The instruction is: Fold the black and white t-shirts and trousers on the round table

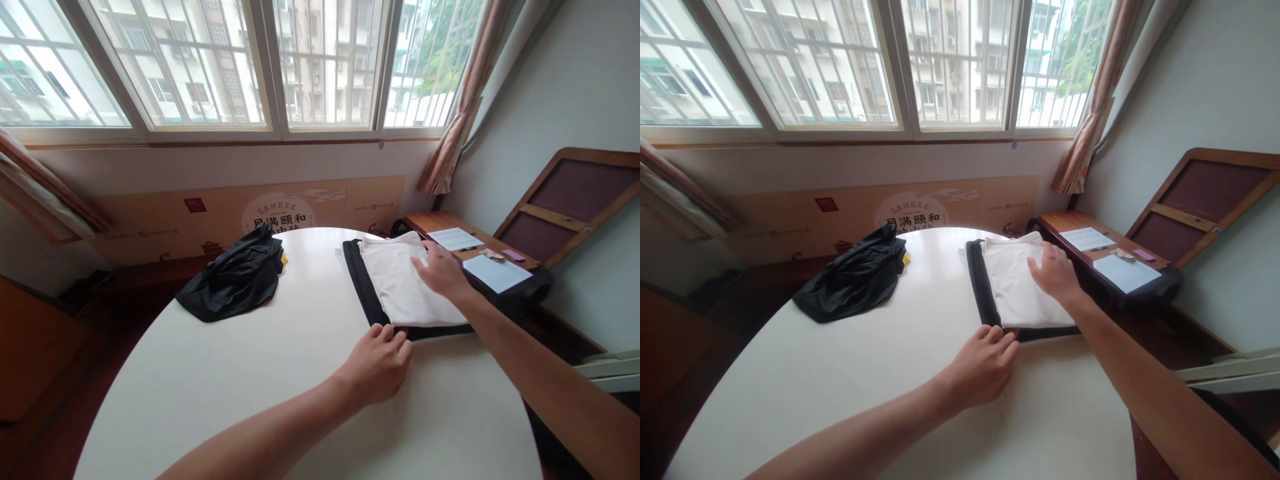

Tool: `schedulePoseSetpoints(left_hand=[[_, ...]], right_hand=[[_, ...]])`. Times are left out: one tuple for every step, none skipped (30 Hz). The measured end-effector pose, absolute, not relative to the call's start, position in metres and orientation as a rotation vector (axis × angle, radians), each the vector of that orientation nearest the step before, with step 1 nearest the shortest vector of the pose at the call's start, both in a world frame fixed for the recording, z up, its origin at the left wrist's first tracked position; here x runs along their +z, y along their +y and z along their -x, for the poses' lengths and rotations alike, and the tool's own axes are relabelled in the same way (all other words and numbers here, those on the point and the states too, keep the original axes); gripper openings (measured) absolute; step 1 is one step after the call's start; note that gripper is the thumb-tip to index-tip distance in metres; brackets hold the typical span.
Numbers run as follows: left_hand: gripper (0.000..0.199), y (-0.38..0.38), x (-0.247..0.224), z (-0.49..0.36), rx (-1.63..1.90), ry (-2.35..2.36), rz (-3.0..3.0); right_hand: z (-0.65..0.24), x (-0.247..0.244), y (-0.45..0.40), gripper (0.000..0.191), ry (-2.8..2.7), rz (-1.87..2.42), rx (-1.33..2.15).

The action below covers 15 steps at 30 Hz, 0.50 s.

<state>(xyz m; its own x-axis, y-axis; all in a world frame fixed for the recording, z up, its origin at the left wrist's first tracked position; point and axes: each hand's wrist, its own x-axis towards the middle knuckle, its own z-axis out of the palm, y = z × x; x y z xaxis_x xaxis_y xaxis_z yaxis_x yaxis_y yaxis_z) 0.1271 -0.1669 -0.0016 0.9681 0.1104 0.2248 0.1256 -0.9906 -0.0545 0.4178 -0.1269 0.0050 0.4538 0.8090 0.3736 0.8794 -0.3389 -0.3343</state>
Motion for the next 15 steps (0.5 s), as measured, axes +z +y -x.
schedulePoseSetpoints(left_hand=[[0.021,-0.167,-0.001,-0.128,-0.342,-0.168,3.05],[0.02,-0.168,-0.001,-0.129,-0.344,-0.156,3.045],[0.02,-0.17,-0.002,-0.129,-0.347,-0.148,3.037],[0.02,-0.172,-0.003,-0.128,-0.348,-0.14,3.03],[0.022,-0.174,-0.005,-0.128,-0.351,-0.137,3.028],[0.024,-0.176,-0.007,-0.127,-0.362,-0.141,3.035],[0.028,-0.178,-0.008,-0.127,-0.389,-0.161,3.049],[0.036,-0.179,-0.01,-0.128,-0.433,-0.206,3.062],[0.045,-0.179,-0.012,-0.128,-0.488,-0.285,3.067],[0.055,-0.179,-0.013,-0.129,-0.537,-0.38,3.059],[0.061,-0.179,-0.014,-0.13,-0.561,-0.464,3.045],[0.064,-0.178,-0.014,-0.131,-0.553,-0.515,3.033],[0.062,-0.177,-0.014,-0.131,-0.516,-0.53,3.028],[0.057,-0.176,-0.014,-0.13,-0.466,-0.518,3.032],[0.052,-0.176,-0.013,-0.129,-0.419,-0.495,3.037]], right_hand=[[-0.409,-0.006,-0.15,0.066,-1.498,2.194,-0.202],[-0.401,-0.018,-0.173,0.068,-1.594,2.179,-0.197],[-0.394,-0.031,-0.193,0.07,-1.663,2.189,-0.181],[-0.387,-0.043,-0.211,0.07,-1.699,2.21,-0.179],[-0.382,-0.053,-0.225,0.07,-1.725,2.22,-0.193],[-0.378,-0.06,-0.235,0.069,-1.745,2.225,-0.208],[-0.376,-0.065,-0.242,0.069,-1.76,2.224,-0.222],[-0.374,-0.067,-0.246,0.068,-1.769,2.221,-0.234],[-0.372,-0.066,-0.248,0.069,-1.767,2.22,-0.244],[-0.37,-0.064,-0.248,0.069,-1.76,2.219,-0.252],[-0.368,-0.061,-0.248,0.069,-1.763,2.21,-0.257],[-0.366,-0.058,-0.247,0.068,-1.787,2.188,-0.257],[-0.363,-0.055,-0.247,0.066,-1.823,2.158,-0.248],[-0.36,-0.054,-0.247,0.063,-1.865,2.127,-0.224],[-0.358,-0.053,-0.248,0.061,-1.902,2.102,-0.191]])
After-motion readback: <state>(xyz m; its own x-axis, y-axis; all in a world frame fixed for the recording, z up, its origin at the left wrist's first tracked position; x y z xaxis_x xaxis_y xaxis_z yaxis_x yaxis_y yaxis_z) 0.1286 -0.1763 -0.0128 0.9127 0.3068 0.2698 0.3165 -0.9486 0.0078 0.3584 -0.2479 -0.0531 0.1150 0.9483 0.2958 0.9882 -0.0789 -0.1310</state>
